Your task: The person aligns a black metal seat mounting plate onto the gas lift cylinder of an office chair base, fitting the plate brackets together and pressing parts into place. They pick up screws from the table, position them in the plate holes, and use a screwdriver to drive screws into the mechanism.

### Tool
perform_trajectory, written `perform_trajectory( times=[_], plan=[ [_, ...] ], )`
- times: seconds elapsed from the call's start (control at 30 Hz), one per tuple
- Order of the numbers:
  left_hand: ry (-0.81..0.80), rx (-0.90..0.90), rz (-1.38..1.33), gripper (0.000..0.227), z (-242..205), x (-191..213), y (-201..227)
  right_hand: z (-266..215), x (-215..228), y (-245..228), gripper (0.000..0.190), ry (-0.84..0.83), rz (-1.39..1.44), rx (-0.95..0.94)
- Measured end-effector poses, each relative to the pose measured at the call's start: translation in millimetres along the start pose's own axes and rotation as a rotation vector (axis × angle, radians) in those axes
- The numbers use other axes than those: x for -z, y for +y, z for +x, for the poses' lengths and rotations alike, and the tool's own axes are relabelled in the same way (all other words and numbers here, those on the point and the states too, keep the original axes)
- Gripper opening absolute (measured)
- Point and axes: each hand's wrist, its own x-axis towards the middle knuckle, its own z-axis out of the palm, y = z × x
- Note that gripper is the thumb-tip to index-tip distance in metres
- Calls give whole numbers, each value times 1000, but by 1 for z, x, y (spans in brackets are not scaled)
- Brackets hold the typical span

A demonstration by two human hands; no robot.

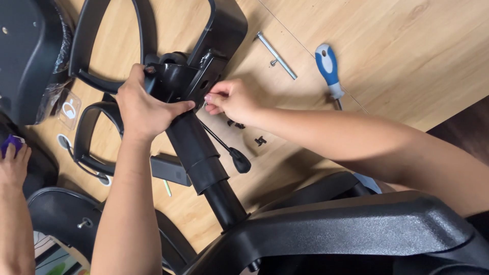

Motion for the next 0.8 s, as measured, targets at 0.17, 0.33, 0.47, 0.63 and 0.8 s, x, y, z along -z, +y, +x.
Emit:
perform_trajectory(
  times=[0.17,0.33,0.47,0.63,0.8],
  plan=[
    [14,-8,-4,81,2,0,1,-12,-11,-8,13,146,270,-122],
    [20,-3,-22,78,1,2,2,-7,-11,-15,8,213,387,-215],
    [30,-2,-23,79,2,3,4,-16,-11,-20,9,232,422,-265],
    [-5,96,-3,80,4,13,13,-24,-12,-27,9,198,282,-131],
    [-32,101,-4,81,4,15,10,-39,-16,-25,8,101,-65,106]
  ],
)
